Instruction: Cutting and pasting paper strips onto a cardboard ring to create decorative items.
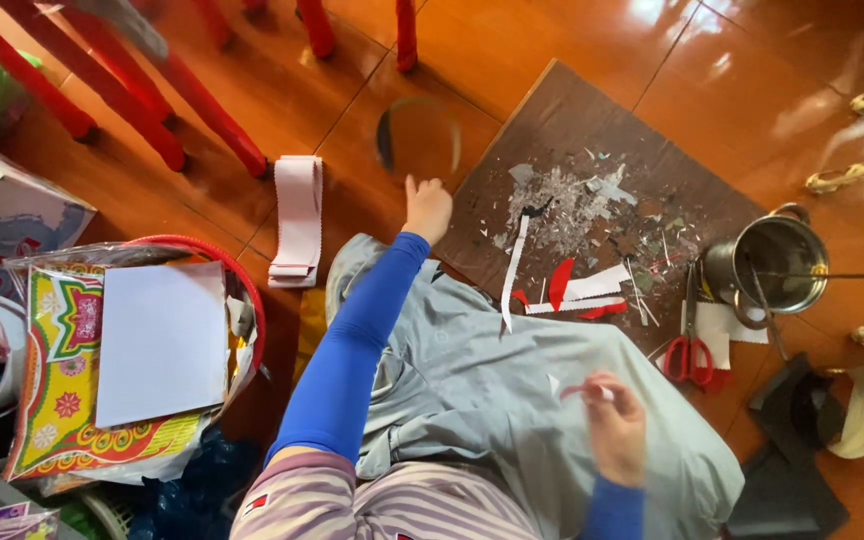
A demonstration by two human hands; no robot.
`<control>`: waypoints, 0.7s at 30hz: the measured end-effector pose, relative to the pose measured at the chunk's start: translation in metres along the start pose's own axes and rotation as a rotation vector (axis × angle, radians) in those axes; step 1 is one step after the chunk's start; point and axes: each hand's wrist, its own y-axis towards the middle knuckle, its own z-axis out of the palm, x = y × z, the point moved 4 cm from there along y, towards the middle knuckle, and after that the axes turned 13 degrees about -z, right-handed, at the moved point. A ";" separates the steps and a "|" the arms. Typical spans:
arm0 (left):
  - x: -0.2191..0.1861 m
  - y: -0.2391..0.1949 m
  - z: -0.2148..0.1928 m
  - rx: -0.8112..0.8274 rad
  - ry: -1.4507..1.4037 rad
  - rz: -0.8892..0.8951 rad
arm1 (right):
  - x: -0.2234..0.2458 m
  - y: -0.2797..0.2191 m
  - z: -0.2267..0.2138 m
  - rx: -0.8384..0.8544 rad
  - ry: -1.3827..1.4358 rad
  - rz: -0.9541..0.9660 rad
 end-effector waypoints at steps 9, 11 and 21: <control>-0.139 -0.151 0.033 0.024 -0.202 0.447 | -0.022 0.033 0.017 0.057 0.007 0.011; -0.143 -0.192 0.045 0.072 -0.261 0.486 | -0.031 0.037 0.027 0.026 -0.012 0.083; -0.031 -0.088 0.000 0.206 -0.962 -0.103 | -0.096 0.135 0.073 -0.024 -0.114 0.218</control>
